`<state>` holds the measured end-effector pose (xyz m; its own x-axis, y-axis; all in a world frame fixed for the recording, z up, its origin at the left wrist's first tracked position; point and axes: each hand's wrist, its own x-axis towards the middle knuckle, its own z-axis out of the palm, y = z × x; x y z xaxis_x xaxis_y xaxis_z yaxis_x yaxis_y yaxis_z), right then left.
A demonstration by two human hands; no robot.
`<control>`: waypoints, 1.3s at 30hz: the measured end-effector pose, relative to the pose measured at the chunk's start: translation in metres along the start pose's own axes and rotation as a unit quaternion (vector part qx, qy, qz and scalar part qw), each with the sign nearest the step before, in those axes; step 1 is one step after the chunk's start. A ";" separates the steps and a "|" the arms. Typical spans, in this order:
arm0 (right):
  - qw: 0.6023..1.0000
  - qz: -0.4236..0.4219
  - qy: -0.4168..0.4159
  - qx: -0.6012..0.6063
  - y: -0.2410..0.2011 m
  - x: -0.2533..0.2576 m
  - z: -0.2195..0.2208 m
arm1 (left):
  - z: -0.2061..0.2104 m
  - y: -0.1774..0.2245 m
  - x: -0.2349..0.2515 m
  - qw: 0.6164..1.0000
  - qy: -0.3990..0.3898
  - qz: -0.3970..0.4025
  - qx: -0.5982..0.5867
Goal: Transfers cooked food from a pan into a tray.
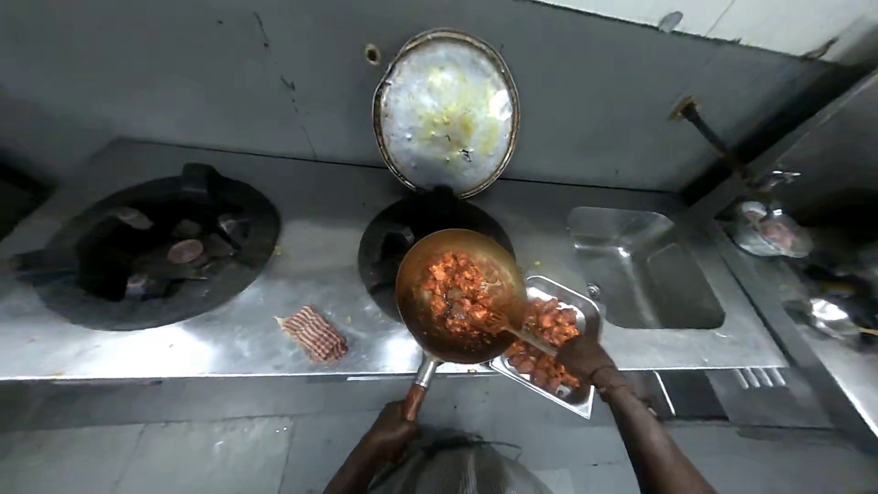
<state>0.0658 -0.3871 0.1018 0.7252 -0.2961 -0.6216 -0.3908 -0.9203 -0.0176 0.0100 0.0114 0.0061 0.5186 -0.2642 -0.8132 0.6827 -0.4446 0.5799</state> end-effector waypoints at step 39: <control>0.940 0.161 0.260 0.150 0.096 -0.102 0.102 | -0.006 0.014 -0.014 1.000 -0.010 -0.015 -0.006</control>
<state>-0.1035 -0.4193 0.0840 0.6902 -0.7042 -0.1663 -0.7236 -0.6706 -0.1635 0.0161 0.0141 0.0259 0.4884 -0.2677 -0.8306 0.7036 -0.4423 0.5562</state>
